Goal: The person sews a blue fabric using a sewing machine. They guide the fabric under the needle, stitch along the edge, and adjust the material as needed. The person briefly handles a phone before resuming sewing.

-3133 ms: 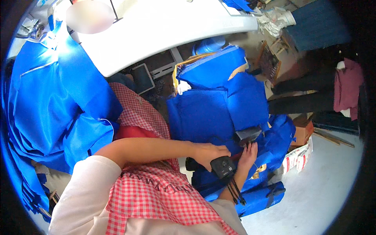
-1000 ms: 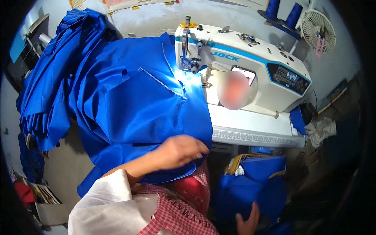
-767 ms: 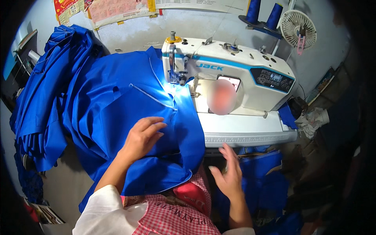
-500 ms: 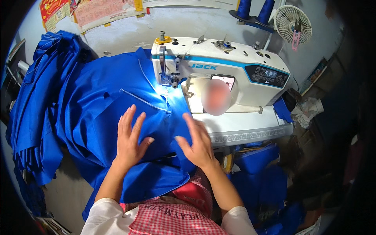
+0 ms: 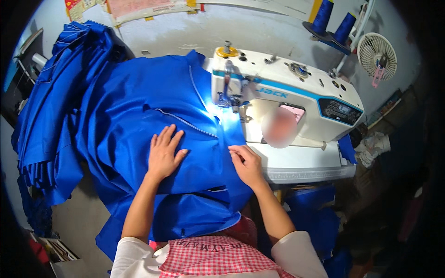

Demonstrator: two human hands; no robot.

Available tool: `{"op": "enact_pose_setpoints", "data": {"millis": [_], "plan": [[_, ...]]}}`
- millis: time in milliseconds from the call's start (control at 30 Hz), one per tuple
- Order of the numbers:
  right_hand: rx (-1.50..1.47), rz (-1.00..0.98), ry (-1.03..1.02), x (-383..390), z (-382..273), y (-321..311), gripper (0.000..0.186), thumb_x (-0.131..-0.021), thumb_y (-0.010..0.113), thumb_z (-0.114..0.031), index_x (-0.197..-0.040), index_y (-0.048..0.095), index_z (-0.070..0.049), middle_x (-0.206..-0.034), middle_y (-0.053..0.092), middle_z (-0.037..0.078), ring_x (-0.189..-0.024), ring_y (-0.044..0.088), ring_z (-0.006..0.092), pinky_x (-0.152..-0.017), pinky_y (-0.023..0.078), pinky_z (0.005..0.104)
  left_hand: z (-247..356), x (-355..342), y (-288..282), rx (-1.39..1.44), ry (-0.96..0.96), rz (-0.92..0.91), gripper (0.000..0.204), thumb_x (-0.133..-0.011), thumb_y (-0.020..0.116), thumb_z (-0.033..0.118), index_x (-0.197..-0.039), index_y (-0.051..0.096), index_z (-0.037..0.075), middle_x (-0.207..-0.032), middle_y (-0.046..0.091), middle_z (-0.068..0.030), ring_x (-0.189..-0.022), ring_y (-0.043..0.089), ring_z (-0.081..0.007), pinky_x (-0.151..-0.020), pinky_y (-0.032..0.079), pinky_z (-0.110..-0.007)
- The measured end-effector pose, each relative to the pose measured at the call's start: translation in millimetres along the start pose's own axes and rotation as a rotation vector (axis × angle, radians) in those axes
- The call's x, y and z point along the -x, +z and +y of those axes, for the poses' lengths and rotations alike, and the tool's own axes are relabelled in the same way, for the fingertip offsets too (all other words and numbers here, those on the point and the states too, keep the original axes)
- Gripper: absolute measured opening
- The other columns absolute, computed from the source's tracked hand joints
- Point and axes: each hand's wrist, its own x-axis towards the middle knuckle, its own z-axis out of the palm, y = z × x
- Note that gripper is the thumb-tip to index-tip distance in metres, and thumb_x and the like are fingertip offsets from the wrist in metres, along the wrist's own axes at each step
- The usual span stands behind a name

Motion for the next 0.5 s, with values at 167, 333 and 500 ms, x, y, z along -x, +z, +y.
{"op": "enact_pose_setpoints", "data": {"millis": [167,333,500], "plan": [[-0.108,0.065,0.075,25,3,-10,0.019,-0.087,0.062,0.001,-0.106,0.068,-0.001,-0.094,0.068,0.009,-0.079,0.066,0.0166,-0.070,0.052,0.0279,-7,-5,-2,0.003,0.005,-0.034,0.055,-0.092,0.057,0.042,-0.140,0.050,0.015,-0.150,0.040,-0.0132,-0.139,0.035,-0.0335,-0.113,0.025,-0.054],[-0.180,0.425,0.273,69,7,-9,0.019,-0.092,0.060,-0.001,-0.110,0.065,0.001,-0.097,0.068,0.007,-0.086,0.063,0.0115,-0.076,0.050,0.0248,-10,13,3,-0.022,0.022,0.001,0.052,-0.094,0.054,0.043,-0.137,0.052,0.014,-0.148,0.043,-0.0126,-0.139,0.036,-0.0331,-0.113,0.026,-0.055],[-0.130,0.235,0.615,131,13,-17,0.023,-0.093,0.066,-0.020,-0.104,0.066,0.000,-0.088,0.067,0.002,-0.078,0.058,0.0088,-0.071,0.049,0.0263,7,0,-6,0.022,0.222,0.109,0.048,-0.085,0.068,0.025,-0.130,0.056,0.010,-0.143,0.047,-0.0130,-0.137,0.039,-0.0314,-0.111,0.027,-0.057]]}}
